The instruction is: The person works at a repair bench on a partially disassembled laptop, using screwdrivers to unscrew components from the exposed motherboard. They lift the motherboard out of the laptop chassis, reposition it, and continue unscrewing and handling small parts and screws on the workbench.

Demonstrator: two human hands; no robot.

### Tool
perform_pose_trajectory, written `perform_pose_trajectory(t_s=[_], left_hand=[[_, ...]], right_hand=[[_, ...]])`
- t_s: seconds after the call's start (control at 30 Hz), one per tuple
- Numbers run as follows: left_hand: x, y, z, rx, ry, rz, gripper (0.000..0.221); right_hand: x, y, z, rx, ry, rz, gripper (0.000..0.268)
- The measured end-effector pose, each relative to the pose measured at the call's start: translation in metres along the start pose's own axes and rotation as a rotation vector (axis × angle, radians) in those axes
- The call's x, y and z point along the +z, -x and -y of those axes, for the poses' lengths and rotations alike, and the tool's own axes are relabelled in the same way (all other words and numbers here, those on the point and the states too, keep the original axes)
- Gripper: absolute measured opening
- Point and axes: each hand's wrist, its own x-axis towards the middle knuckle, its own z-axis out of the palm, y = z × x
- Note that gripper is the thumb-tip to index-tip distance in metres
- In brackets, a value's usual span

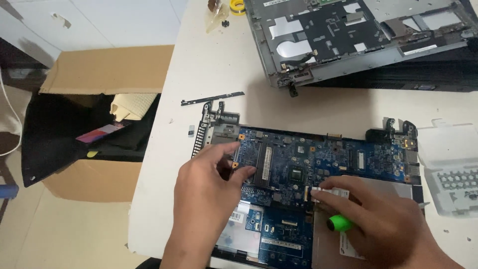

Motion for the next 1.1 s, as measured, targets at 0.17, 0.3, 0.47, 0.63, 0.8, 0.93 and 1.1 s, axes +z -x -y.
perform_pose_trajectory(t_s=[0.17, 0.3, 0.47, 0.63, 0.8, 0.93, 1.1], left_hand=[[0.007, 0.0, 0.008, 0.064, -0.092, -0.068, 0.042], [0.012, -0.003, 0.017, 0.169, -0.143, -0.102, 0.046], [0.009, -0.004, 0.016, 0.239, -0.124, -0.064, 0.046], [-0.006, -0.01, 0.016, 0.173, 0.02, 0.138, 0.038], [-0.01, -0.014, 0.019, 0.183, 0.075, 0.118, 0.04], [-0.011, -0.017, 0.02, 0.138, 0.059, 0.09, 0.047], [-0.013, -0.015, 0.017, 0.093, 0.075, 0.102, 0.042]], right_hand=[[-0.004, -0.002, 0.002, 0.002, -0.003, -0.021, 0.053], [0.001, 0.002, -0.004, 0.034, -0.02, 0.015, 0.058], [0.003, 0.001, -0.004, 0.048, -0.018, 0.044, 0.06], [0.0, 0.0, -0.006, 0.004, 0.007, 0.073, 0.067], [0.008, 0.007, -0.012, 0.023, 0.015, 0.068, 0.062], [0.009, 0.009, -0.012, 0.115, 0.054, 0.158, 0.062], [0.009, 0.008, -0.012, 0.024, 0.013, 0.045, 0.059]])
